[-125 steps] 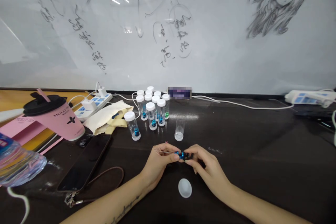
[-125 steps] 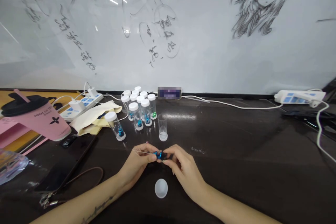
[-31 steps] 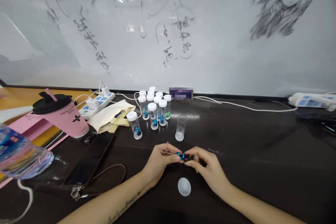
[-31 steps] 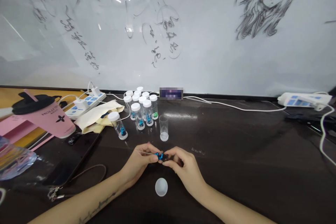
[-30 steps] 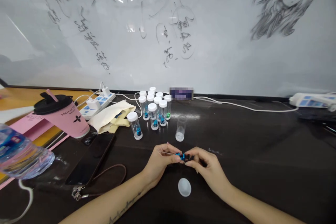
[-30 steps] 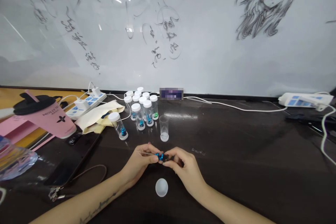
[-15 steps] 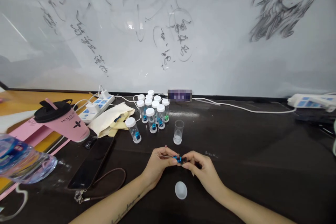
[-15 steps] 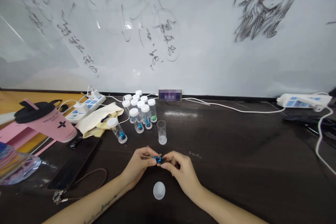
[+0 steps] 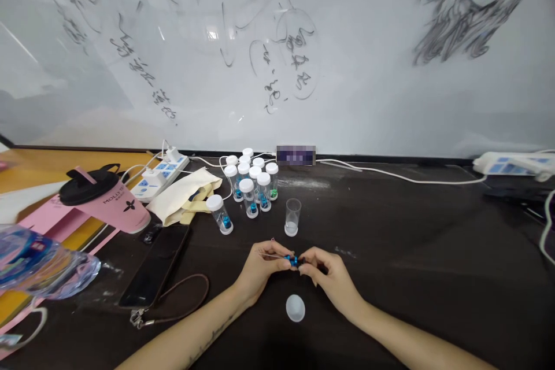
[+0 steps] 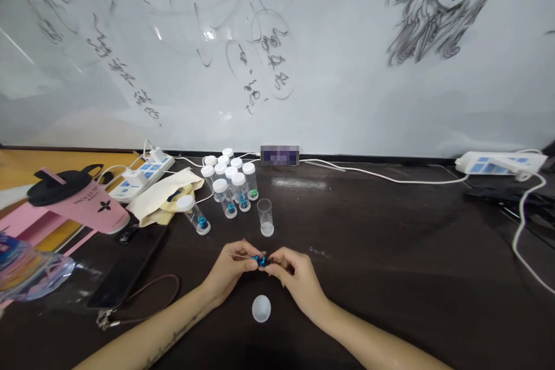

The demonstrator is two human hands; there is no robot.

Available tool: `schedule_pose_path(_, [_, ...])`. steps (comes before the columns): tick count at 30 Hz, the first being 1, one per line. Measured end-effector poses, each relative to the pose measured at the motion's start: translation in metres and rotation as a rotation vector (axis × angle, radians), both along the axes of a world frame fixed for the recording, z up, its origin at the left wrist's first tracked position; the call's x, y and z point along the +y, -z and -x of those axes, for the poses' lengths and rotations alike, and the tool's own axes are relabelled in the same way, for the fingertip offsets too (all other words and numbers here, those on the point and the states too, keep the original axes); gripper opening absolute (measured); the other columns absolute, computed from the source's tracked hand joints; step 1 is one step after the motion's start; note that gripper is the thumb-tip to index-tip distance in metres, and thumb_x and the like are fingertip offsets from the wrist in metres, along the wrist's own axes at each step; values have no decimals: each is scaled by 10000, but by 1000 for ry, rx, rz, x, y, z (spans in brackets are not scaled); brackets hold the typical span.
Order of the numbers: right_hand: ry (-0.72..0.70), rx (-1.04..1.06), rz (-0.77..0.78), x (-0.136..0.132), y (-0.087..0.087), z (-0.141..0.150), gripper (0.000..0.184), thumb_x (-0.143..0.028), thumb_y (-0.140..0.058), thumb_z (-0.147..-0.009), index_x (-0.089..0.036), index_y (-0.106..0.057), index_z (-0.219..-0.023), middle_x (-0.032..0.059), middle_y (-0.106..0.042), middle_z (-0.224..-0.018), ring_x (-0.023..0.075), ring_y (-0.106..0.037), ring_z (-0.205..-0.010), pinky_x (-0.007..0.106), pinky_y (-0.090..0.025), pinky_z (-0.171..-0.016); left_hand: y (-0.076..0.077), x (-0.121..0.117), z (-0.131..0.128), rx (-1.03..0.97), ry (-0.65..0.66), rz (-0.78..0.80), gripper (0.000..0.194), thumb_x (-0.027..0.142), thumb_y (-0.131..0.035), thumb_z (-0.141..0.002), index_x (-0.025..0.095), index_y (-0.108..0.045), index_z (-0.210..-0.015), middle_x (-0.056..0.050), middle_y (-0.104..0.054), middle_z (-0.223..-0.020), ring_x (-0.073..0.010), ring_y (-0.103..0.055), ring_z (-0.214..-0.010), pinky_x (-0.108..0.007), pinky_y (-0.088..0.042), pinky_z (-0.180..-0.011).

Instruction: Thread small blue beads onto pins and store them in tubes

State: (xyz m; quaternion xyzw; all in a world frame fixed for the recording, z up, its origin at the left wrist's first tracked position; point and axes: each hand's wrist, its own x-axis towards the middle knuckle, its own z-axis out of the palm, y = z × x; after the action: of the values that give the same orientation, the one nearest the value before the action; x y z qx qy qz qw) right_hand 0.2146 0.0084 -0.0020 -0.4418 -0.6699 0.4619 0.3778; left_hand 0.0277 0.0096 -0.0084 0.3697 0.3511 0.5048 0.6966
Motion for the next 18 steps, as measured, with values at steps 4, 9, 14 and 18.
schedule_pose_path(4, [-17,8,3,0,-2,0,219,-334,-631,-859,-152,-650,-739,-40,-523,-553,97,-453,-498,226,-344,-523,-1,-1,0,6,-1,21,190,142,-826,-601,138,-725,-762,-50,-737,-755,-141,-664,-667,-259,-479,-710])
schedule_pose_path(9, [-35,11,10,0,-2,0,270,-355,-594,-880,-151,-643,-710,-30,-544,-558,93,-448,-480,226,-344,-514,0,-1,1,3,-5,22,193,142,-832,-590,139,-728,-753,-46,-736,-747,-145,-666,-673,-264,-484,-719])
schedule_pose_path(14, [-71,6,20,2,2,-1,292,-366,-562,-899,-151,-646,-721,-8,-588,-594,97,-459,-487,227,-345,-504,-3,-1,0,9,-9,38,203,153,-838,-578,129,-726,-745,-57,-737,-756,-150,-662,-660,-277,-493,-710])
schedule_pose_path(18, [-94,0,30,2,1,-1,315,-366,-524,-921,-157,-655,-726,-7,-581,-599,103,-472,-493,231,-353,-515,-6,0,0,-18,-12,47,203,161,-834,-589,123,-723,-755,-63,-737,-772,-157,-668,-670,-281,-495,-712])
